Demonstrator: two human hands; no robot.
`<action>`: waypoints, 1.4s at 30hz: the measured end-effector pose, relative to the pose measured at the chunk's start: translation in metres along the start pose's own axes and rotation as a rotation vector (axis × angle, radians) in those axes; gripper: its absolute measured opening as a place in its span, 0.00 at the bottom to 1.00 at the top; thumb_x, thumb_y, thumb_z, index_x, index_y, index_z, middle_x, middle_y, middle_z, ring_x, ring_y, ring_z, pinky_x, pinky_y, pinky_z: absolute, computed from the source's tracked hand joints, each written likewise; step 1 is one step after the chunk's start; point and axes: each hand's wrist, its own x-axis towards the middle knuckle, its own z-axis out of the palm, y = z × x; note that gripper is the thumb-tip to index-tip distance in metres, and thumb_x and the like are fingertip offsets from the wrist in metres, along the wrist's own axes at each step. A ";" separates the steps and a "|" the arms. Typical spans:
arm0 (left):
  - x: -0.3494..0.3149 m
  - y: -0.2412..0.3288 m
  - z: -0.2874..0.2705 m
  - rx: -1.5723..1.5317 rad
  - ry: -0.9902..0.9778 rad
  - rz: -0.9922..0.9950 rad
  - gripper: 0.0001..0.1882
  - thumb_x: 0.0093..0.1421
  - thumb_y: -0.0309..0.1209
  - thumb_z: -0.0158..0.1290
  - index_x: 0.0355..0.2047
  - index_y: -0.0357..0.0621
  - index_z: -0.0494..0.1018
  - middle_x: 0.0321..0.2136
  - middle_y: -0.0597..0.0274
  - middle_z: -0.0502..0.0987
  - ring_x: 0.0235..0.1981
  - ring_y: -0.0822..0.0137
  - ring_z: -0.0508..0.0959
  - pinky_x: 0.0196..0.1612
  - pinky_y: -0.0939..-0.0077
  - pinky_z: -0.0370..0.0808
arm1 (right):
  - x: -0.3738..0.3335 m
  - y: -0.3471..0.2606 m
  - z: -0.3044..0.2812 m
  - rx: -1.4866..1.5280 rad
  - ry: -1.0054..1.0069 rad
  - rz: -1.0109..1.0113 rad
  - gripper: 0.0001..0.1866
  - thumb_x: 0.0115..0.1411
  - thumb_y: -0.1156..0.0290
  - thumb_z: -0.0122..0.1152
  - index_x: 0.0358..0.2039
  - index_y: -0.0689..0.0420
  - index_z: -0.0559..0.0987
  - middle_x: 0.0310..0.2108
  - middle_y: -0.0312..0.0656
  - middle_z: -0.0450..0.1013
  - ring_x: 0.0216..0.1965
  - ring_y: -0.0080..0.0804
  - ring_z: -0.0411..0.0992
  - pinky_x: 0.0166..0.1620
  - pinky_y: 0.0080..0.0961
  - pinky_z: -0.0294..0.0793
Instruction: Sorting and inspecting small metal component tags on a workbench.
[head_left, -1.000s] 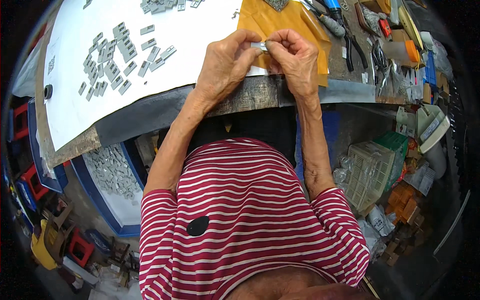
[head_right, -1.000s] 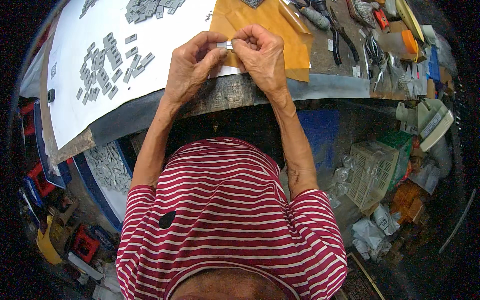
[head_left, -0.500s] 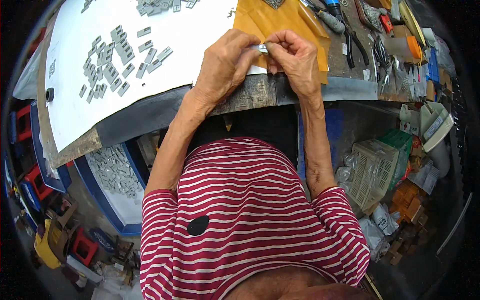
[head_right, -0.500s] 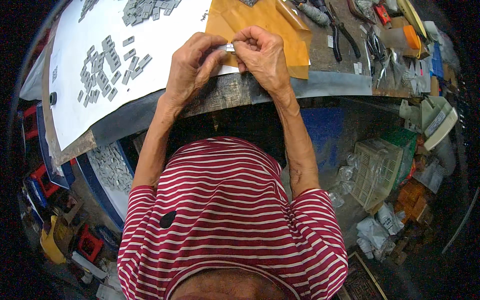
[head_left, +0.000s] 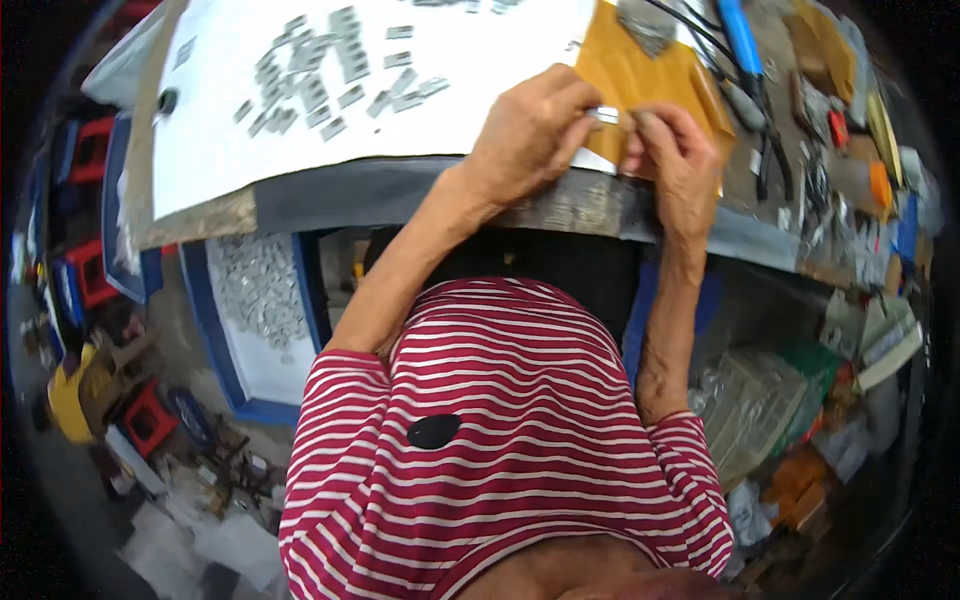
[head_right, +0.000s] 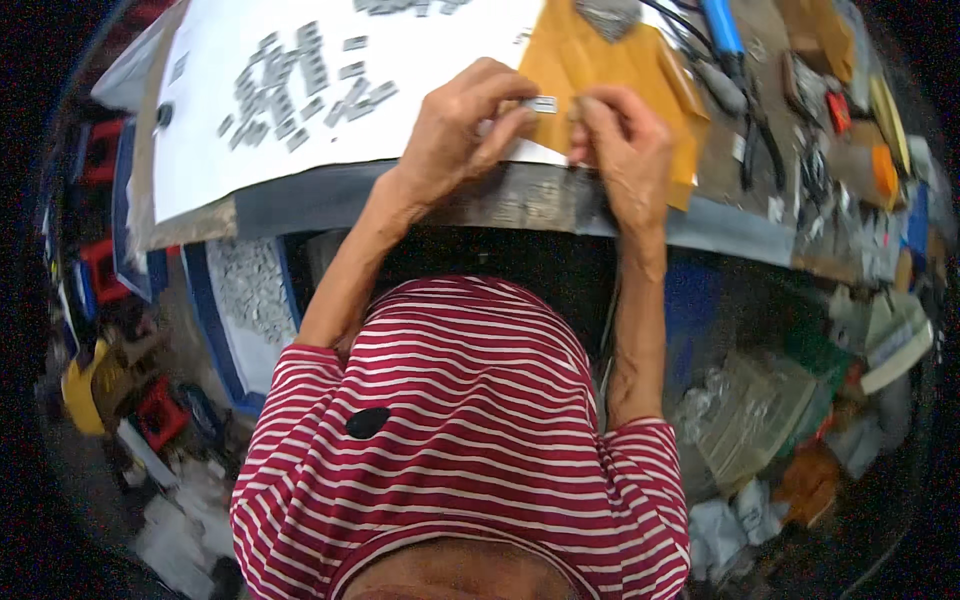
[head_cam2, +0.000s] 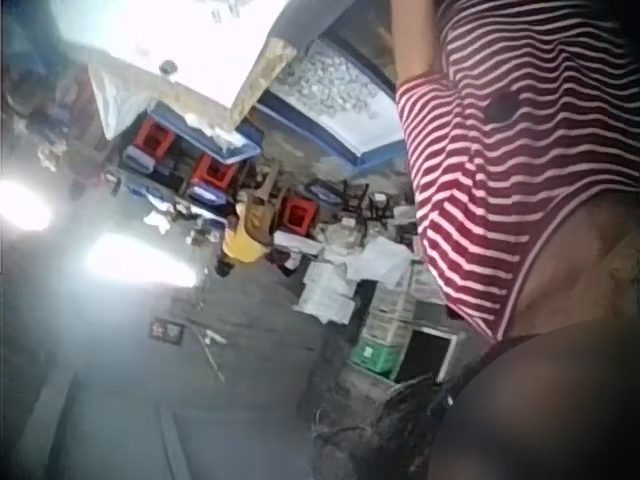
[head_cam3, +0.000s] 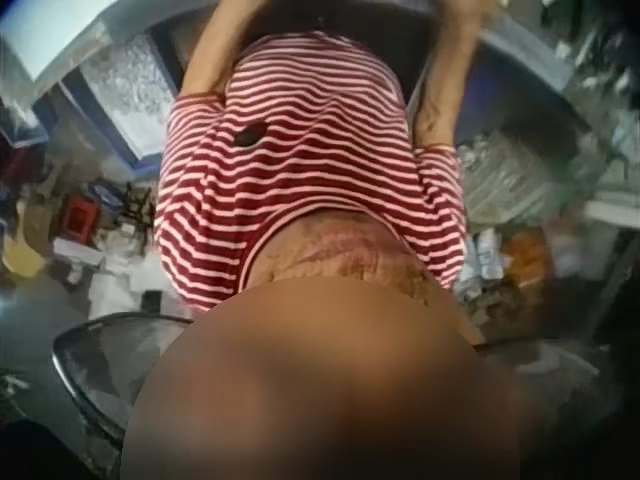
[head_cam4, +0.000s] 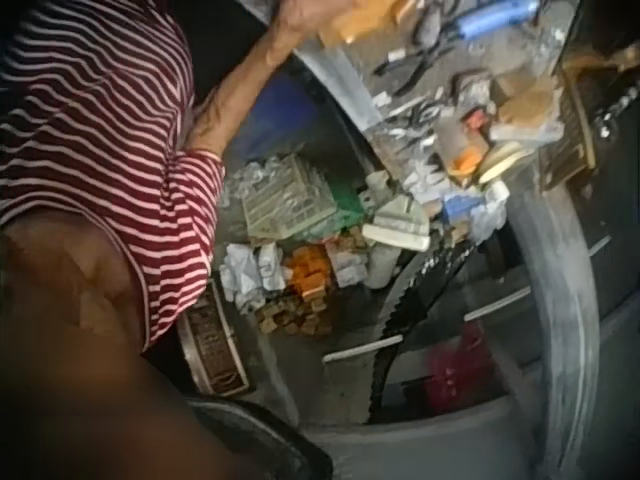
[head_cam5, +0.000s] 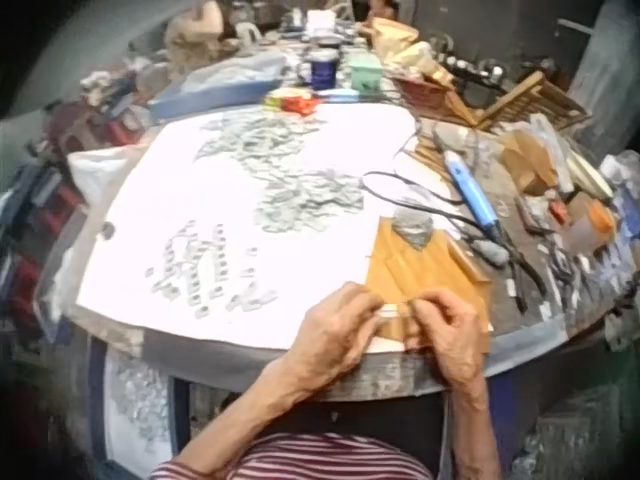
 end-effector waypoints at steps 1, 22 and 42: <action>-0.004 0.000 -0.006 0.027 0.009 -0.017 0.08 0.50 0.22 0.53 0.32 0.36 0.72 0.28 0.57 0.73 0.25 0.64 0.74 0.28 0.77 0.71 | -0.001 0.002 0.000 0.013 0.019 -0.005 0.08 0.58 0.72 0.51 0.33 0.65 0.74 0.22 0.37 0.70 0.19 0.18 0.67 0.24 0.13 0.69; -0.100 -0.022 -0.155 0.597 0.359 -0.558 0.08 0.48 0.25 0.54 0.29 0.35 0.73 0.27 0.56 0.71 0.20 0.65 0.71 0.25 0.74 0.69 | 0.010 0.045 -0.043 -0.182 0.383 -0.387 0.05 0.57 0.76 0.52 0.32 0.65 0.72 0.24 0.39 0.70 0.21 0.19 0.66 0.22 0.15 0.67; -0.110 -0.043 -0.167 0.614 0.268 -0.607 0.09 0.49 0.26 0.52 0.32 0.35 0.74 0.28 0.52 0.75 0.27 0.60 0.75 0.33 0.72 0.71 | 0.010 0.040 -0.043 -0.319 0.409 -0.249 0.04 0.54 0.74 0.55 0.30 0.60 0.75 0.19 0.31 0.67 0.18 0.15 0.65 0.21 0.12 0.64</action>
